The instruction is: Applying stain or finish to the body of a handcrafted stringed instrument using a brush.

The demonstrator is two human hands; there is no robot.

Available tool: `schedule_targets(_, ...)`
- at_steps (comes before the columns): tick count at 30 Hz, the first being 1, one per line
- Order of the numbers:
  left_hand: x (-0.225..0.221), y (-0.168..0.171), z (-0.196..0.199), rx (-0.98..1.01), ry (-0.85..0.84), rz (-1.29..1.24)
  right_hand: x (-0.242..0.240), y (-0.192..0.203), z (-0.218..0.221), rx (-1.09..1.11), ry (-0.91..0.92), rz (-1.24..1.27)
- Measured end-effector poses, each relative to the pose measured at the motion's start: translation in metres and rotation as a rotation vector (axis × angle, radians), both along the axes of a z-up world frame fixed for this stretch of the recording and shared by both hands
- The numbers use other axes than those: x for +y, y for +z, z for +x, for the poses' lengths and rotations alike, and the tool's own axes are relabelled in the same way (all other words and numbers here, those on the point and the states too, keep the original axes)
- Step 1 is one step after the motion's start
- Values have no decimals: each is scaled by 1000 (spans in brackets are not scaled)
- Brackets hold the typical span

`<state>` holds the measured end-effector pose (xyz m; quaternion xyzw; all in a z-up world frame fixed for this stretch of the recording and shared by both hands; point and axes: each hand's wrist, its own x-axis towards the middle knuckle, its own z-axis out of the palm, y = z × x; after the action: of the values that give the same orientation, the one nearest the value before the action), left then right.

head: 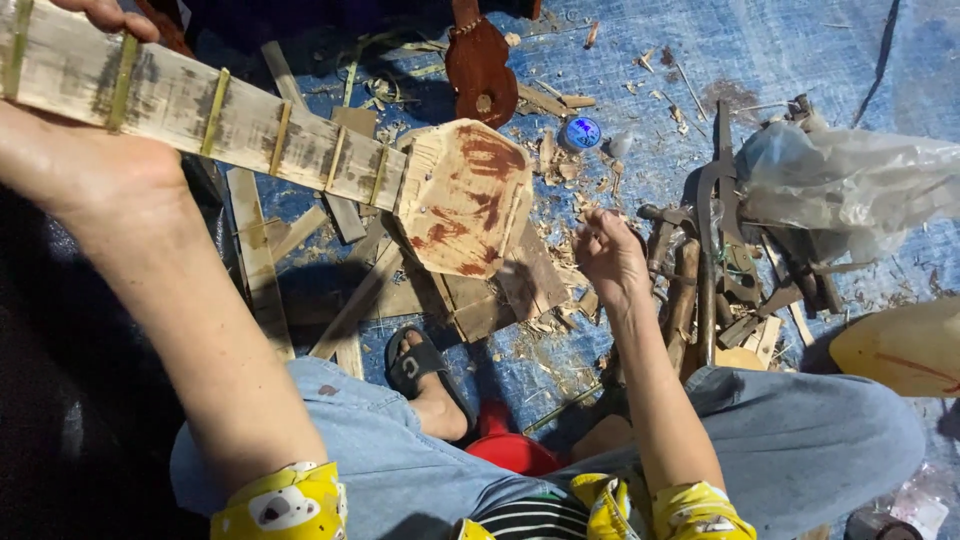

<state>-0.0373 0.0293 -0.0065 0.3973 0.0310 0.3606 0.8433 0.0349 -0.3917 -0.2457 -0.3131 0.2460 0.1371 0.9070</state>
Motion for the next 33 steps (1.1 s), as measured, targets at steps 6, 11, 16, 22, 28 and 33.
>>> schedule_targets(6, -21, 13, -3, 16, 34, 107, -9, -8, -9, 14, -19, -271)
schedule_targets(11, -53, 18, 6, -44, 215, 42, 14, 31, -30, -608, -243, -838)
schedule_targets(16, -119, 57, -11, -41, 245, 145, 82, 51, -49, -650, 303, -712)
schedule_targets(22, -126, 67, -22, -10, 248, 282, 124, 12, -43, -600, 802, -491)
schedule_targets(28, -68, 34, -16, -111, 188, 292, 44, 19, -35, -252, 410, -52)
schedule_targets(33, -56, 33, -24, -26, 169, 419, -16, -34, -15, -364, 192, 45)
